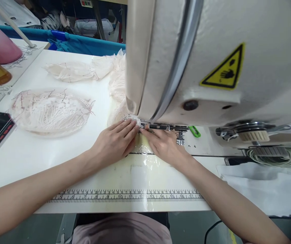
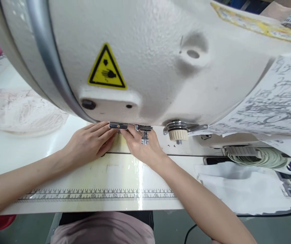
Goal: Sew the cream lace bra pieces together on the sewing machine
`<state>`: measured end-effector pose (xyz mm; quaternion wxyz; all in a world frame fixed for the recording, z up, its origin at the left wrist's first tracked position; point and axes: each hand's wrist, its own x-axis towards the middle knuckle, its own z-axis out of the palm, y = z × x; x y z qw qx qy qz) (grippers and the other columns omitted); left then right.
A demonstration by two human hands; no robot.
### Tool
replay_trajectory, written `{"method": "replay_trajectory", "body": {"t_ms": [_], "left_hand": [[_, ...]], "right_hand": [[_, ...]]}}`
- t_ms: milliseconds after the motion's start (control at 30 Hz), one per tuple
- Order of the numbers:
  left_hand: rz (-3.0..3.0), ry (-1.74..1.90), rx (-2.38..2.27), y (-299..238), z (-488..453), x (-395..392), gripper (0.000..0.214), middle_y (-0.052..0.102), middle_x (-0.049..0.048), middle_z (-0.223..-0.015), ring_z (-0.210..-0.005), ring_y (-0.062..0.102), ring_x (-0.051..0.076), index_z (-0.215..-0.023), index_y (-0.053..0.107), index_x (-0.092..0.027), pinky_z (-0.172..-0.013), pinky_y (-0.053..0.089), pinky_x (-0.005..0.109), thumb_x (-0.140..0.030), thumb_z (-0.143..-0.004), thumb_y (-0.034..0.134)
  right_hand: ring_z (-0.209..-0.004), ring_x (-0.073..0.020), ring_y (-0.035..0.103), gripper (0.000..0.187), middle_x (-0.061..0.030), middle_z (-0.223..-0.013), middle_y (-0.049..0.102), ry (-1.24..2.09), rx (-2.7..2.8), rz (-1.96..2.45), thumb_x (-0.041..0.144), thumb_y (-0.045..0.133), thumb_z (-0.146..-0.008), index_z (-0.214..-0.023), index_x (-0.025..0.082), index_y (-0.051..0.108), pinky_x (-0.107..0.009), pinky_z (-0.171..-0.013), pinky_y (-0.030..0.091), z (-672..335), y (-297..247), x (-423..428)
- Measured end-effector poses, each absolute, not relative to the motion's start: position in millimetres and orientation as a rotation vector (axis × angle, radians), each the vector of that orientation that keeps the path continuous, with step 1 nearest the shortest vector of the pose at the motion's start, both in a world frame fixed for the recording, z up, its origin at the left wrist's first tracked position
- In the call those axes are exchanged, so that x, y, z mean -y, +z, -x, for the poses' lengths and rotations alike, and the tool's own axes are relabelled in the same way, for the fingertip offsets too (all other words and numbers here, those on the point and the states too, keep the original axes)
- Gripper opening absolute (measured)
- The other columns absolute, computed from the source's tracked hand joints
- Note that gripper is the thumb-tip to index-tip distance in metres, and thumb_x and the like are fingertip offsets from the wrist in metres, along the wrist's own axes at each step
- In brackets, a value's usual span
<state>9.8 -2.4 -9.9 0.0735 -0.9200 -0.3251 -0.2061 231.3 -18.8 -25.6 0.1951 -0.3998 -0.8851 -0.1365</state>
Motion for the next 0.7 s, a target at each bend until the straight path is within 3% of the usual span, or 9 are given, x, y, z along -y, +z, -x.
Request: {"method": "replay_trajectory", "body": {"t_ms": [200,400,567,700], "left_hand": [[2.779,-0.591,1.026,-7.9,-11.5,1.7,0.035,0.065,0.014,-0.125,-0.119,0.061,0.027,-0.122,0.063,-0.009,-0.101,0.053,0.041,-0.024,-0.096,0.046],[2.776,-0.588,1.047,-10.3,-11.5,0.8,0.037,0.064,0.0157,-0.127,-0.121,0.059,0.028,-0.123,0.062,-0.007,-0.103,0.05,0.043,-0.024,-0.095,0.045],[2.691,-0.481,1.114,-6.5,-15.7,8.1,0.037,0.062,0.0138,-0.13,-0.125,0.056,0.029,-0.126,0.06,-0.009,-0.104,0.047,0.047,-0.028,-0.098,0.045],[2.605,-0.344,1.113,8.7,1.7,5.7,0.033,0.063,0.0103,-0.129,-0.124,0.055,0.025,-0.129,0.056,-0.013,-0.103,0.048,0.043,-0.021,-0.099,0.044]], "right_hand": [[-0.09,-0.0166,0.064,0.042,-0.0061,-0.115,0.068,-0.4,2.487,1.109,0.006,0.05,-0.086,-0.125,0.02,0.059,-0.032,-0.065,0.045,-230.7,-25.0,17.9],[-0.081,-0.0158,0.063,0.028,-0.003,-0.092,0.071,-0.364,2.4,1.184,0.011,0.05,-0.088,-0.107,0.022,0.068,-0.03,-0.072,0.044,-229.6,-13.4,16.3],[-0.08,-0.0162,0.063,0.025,-0.0026,-0.091,0.072,-0.339,2.243,1.182,0.012,0.052,-0.088,-0.1,0.025,0.069,-0.031,-0.079,0.044,-233.0,-13.0,17.5],[-0.069,-0.0154,0.062,0.02,-0.0022,-0.088,0.074,-0.447,2.278,1.035,0.011,0.054,-0.086,-0.095,0.02,0.069,-0.032,-0.07,0.04,-236.5,-11.4,16.2]]}}
